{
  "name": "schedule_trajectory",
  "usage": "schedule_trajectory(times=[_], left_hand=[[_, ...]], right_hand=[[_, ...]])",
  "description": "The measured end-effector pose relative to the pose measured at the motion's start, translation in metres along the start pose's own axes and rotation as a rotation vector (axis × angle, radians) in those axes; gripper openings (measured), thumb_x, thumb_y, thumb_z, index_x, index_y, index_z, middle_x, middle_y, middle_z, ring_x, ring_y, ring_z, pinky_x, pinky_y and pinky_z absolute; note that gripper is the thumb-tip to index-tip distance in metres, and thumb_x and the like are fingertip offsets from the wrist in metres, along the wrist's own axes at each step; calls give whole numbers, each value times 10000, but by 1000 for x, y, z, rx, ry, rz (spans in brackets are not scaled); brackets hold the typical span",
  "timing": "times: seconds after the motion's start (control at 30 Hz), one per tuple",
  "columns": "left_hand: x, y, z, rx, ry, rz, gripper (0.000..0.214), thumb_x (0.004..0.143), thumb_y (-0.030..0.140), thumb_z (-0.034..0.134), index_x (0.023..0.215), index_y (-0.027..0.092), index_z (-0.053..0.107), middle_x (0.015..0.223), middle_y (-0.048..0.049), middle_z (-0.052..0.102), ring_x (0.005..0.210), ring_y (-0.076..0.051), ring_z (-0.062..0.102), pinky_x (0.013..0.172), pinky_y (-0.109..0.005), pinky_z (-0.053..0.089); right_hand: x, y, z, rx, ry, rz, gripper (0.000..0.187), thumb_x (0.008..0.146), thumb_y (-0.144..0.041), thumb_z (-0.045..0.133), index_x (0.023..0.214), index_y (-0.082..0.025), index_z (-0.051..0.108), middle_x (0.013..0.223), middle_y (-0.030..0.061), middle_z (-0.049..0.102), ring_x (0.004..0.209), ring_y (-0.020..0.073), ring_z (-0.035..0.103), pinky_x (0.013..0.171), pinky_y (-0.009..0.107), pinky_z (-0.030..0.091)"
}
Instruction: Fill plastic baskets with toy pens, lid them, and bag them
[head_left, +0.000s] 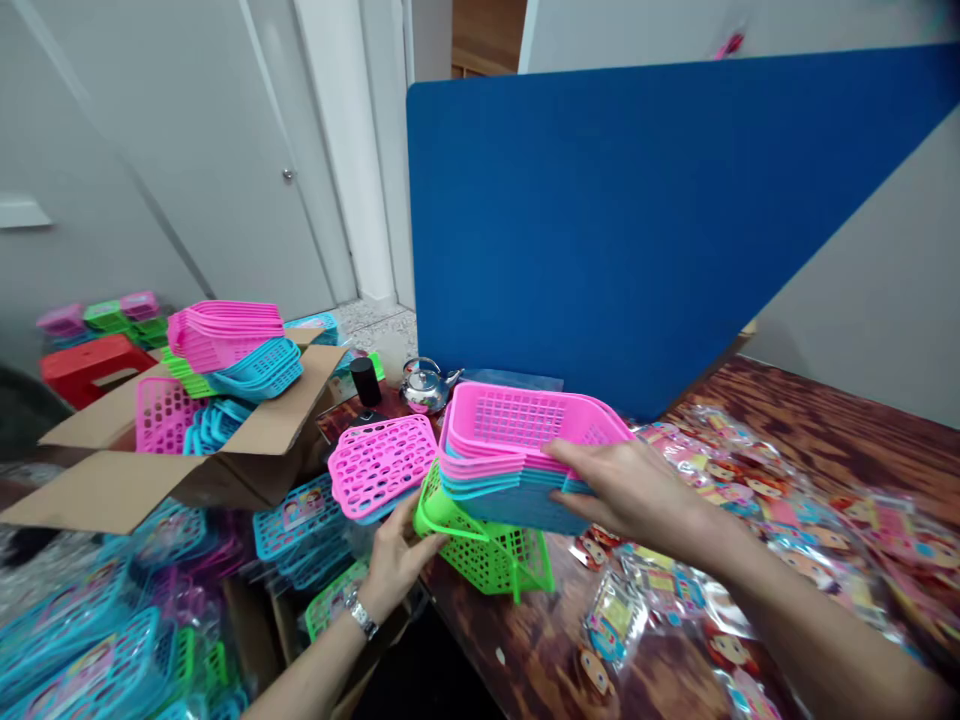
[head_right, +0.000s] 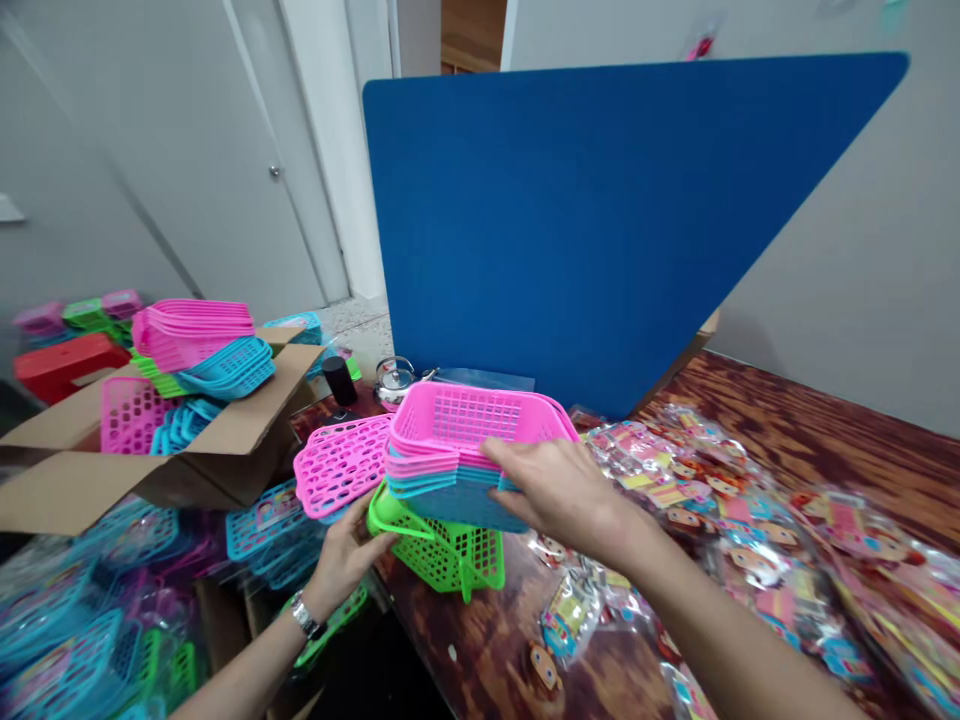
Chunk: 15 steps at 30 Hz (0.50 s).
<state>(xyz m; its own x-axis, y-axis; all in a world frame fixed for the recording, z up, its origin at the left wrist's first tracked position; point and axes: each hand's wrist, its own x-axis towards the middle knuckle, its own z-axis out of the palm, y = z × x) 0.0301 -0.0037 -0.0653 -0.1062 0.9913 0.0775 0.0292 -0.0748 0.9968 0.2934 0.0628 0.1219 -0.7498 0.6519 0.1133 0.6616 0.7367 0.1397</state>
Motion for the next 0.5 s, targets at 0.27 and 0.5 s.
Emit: schedule_trajectory(times=[0.27, 0.5], left_hand=[[2, 25, -5, -30, -97, -59, 622, 702, 355, 723, 1246, 151, 500, 1201, -103, 602, 1085, -277, 569, 951, -415, 451], [-27, -12, 43, -291, -68, -46, 692, 678, 332, 752, 1274, 185, 433, 1251, -112, 565, 1129, -263, 543, 978, -399, 432]], right_hand=[[16, -6, -40, -176, 148, -93, 237, 835, -254, 471, 1050, -210, 562, 759, 43, 690, 523, 176, 588, 417, 269, 280], [68, 1, -26, -164, 366, -47, 277, 886, -334, 429, 1091, -245, 592, 800, 61, 681, 631, 200, 606, 495, 276, 348]])
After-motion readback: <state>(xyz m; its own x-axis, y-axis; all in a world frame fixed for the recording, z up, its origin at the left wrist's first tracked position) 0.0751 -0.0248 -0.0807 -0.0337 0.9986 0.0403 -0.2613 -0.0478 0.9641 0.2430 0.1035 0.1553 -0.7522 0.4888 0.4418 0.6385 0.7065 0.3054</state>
